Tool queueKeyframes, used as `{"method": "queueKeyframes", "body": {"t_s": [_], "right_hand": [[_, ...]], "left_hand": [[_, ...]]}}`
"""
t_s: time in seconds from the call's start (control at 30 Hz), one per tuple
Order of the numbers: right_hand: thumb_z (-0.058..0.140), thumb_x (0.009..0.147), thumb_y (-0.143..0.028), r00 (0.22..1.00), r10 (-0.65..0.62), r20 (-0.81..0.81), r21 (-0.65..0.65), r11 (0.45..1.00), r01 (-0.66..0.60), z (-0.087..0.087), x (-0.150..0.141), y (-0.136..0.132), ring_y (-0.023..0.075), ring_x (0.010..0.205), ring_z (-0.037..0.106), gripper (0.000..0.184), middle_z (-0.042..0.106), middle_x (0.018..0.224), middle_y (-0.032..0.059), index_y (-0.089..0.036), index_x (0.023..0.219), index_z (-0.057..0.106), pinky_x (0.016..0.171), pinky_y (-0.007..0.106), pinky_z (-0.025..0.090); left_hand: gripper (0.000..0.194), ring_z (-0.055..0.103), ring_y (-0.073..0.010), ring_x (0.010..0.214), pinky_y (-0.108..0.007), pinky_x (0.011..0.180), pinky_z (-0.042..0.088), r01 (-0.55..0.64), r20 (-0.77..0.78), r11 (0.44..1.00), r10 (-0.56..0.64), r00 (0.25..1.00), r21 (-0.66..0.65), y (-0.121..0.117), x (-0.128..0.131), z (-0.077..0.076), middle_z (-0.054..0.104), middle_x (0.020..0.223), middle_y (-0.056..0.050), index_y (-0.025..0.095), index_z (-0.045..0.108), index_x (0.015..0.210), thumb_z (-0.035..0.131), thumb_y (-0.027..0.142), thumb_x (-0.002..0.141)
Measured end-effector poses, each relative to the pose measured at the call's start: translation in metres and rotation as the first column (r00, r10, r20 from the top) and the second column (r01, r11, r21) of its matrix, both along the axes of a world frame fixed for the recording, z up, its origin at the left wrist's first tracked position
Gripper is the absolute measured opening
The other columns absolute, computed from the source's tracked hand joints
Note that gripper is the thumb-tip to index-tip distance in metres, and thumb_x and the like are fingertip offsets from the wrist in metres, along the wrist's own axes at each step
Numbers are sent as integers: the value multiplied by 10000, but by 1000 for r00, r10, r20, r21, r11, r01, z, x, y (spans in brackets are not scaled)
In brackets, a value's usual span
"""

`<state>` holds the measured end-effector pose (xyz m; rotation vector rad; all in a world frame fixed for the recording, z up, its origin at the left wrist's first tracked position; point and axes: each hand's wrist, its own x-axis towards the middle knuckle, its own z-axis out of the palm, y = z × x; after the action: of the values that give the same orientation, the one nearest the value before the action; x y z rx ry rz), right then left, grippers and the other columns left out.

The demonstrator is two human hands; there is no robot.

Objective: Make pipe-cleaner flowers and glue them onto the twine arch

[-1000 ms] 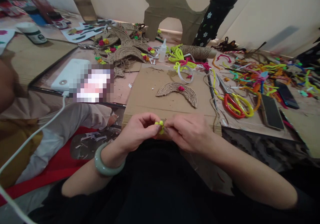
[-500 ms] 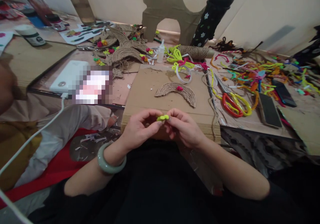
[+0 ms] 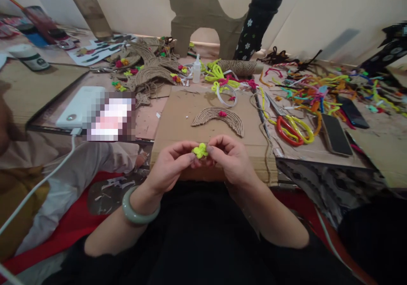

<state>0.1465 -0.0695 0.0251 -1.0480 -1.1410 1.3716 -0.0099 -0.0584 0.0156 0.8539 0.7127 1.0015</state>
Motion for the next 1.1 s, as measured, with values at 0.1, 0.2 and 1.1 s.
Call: {"method": "queueKeyframes", "body": {"t_s": [0.1,0.2,1.1], "right_hand": [[672,732,-306,1000,-15,-21,-26,1000,14,-3,-2,-2,58,471,533,185,578,582,-44,-166,719,550,467,188,463],[664,742,-308,1000,-22,0,-32,999,22,-5,-3,-5,63,477,537,176,579,583,-44,-169,724,556,474,194,471],[496,839,-89,794,-301,528,573,816,-72,2,-5,-13,103,662,577,131,616,722,-5,-198,810,562,618,227,465]], "left_hand": [[154,621,-100,617,-200,599,489,-2,-37,998,5,999,67,-1,-3,-6,721,722,-27,191,754,841,767,279,715],[199,635,-122,628,-218,601,504,15,-94,995,-6,996,102,-1,-6,-11,728,729,-47,177,755,853,772,317,711],[205,567,-92,579,-193,584,476,40,-62,998,-37,997,48,3,0,-9,636,619,0,149,679,701,809,300,655]]}}
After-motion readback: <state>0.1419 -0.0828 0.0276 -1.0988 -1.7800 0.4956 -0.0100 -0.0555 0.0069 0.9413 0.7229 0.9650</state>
